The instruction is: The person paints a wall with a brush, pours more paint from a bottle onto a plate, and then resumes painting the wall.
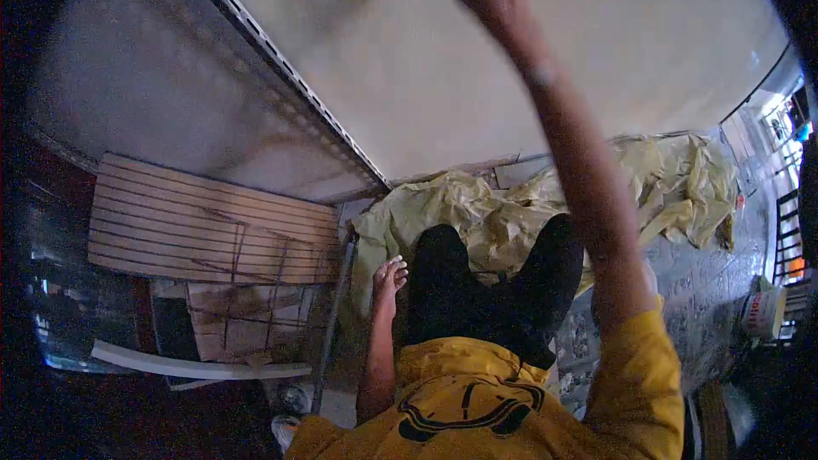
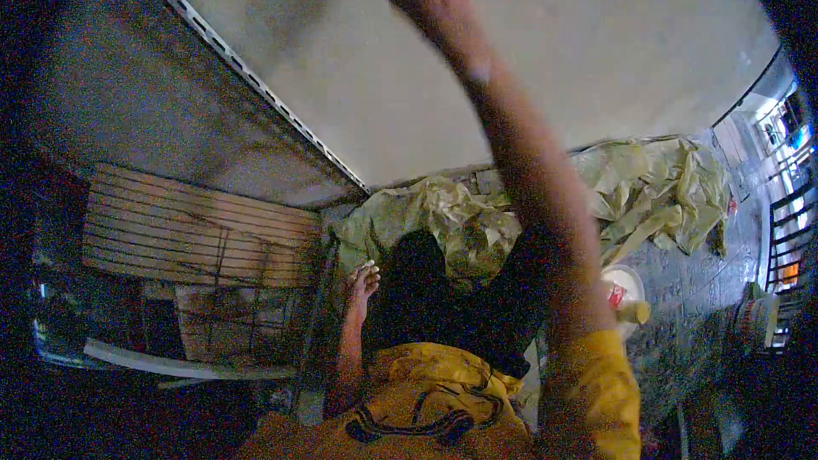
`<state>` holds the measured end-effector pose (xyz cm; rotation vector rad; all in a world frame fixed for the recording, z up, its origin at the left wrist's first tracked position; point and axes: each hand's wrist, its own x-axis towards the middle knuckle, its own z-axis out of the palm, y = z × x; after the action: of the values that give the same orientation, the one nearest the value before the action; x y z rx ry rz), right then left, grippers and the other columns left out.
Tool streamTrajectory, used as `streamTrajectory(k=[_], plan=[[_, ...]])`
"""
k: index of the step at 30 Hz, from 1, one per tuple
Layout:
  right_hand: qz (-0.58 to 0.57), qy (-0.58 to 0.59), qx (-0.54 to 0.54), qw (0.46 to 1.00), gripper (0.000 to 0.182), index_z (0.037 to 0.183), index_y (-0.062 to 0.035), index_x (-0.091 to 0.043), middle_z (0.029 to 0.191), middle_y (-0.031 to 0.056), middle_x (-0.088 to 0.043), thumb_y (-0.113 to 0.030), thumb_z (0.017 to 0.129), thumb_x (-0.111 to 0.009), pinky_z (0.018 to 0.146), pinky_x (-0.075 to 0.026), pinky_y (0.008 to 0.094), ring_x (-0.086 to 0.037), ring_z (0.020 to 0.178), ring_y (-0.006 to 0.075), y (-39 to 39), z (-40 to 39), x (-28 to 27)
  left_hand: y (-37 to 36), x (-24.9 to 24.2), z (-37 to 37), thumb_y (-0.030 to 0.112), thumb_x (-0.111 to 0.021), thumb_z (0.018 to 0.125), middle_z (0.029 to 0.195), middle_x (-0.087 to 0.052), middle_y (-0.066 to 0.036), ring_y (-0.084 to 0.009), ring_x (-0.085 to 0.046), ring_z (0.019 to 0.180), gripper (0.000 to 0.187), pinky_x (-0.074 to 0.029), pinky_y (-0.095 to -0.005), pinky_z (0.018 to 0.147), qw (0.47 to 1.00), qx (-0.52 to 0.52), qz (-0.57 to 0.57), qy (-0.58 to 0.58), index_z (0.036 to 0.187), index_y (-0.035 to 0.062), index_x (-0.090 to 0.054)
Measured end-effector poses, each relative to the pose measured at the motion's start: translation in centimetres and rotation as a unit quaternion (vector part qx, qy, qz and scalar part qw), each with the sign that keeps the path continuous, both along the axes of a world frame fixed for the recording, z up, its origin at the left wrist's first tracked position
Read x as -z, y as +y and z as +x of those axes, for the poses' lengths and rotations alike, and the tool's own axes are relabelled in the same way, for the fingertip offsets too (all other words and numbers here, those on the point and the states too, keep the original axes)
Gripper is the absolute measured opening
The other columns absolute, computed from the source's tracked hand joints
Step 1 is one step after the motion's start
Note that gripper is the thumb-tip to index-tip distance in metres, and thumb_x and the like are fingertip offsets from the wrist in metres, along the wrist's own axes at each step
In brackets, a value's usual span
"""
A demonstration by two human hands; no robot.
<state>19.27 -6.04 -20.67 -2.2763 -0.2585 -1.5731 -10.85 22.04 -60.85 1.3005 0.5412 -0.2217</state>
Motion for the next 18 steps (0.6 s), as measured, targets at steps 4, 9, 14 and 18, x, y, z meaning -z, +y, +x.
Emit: streamTrajectory(k=[4,9,14,18], plan=[[0.14,0.314,-0.068,0.937,0.031,0.119,0.0001,-0.044,0.082,0.0289,-0.061,-0.02,0.095,-0.044,0.054,-0.045,0.0553,-0.06,0.071,0.0456,2.5,-5.4,22.9,0.7,1.3,1.1,0.031,-0.059,0.091,0.095,-0.065,0.001,-0.008,-0.06,0.082,0.034,-0.047,-0.0244,0.075,1.0,-0.022,0.013,0.015,0.117,0.0095,-0.06],[0.126,0.403,-0.091,0.902,0.04,0.126,0.0031,-0.037,0.083,0.0324,-0.06,-0.022,0.094,-0.044,0.055,-0.045,0.0567,-0.058,0.068,0.0503,2.5,-9.8,31.1,2.5,2.1,1.7,0.028,-0.059,0.088,0.097,-0.063,0.001,-0.0093,-0.058,0.082,0.034,-0.046,-0.025,0.074,0.999,-0.022,-0.023,-0.027,0.116,0.01,-0.06],[0.055,0.529,-0.015,0.847,0.045,0.13,0.0013,-0.035,0.081,0.027,-0.063,-0.021,0.092,-0.046,0.06,-0.048,0.0558,-0.061,0.069,0.0458,-1.4,-10.1,44.0,2.1,2.4,1.2,0.028,-0.06,0.088,0.096,-0.063,0.0,-0.0103,-0.058,0.083,0.033,-0.046,-0.0278,0.077,0.998,-0.04,-0.002,-0.057,0.115,0.0096,-0.061],[0.044,0.461,-0.029,0.886,0.056,0.136,0.004,-0.031,0.081,0.0245,-0.065,-0.019,0.089,-0.049,0.065,-0.05,0.0543,-0.063,0.07,0.0431,-6.2,-9.8,38.8,2.7,3.7,1.2,0.028,-0.058,0.09,0.098,-0.064,-0.001,-0.0107,-0.059,0.085,0.032,-0.046,-0.0285,0.078,0.999,-0.025,-0.014,-0.023,0.117,0.0093,-0.06]])
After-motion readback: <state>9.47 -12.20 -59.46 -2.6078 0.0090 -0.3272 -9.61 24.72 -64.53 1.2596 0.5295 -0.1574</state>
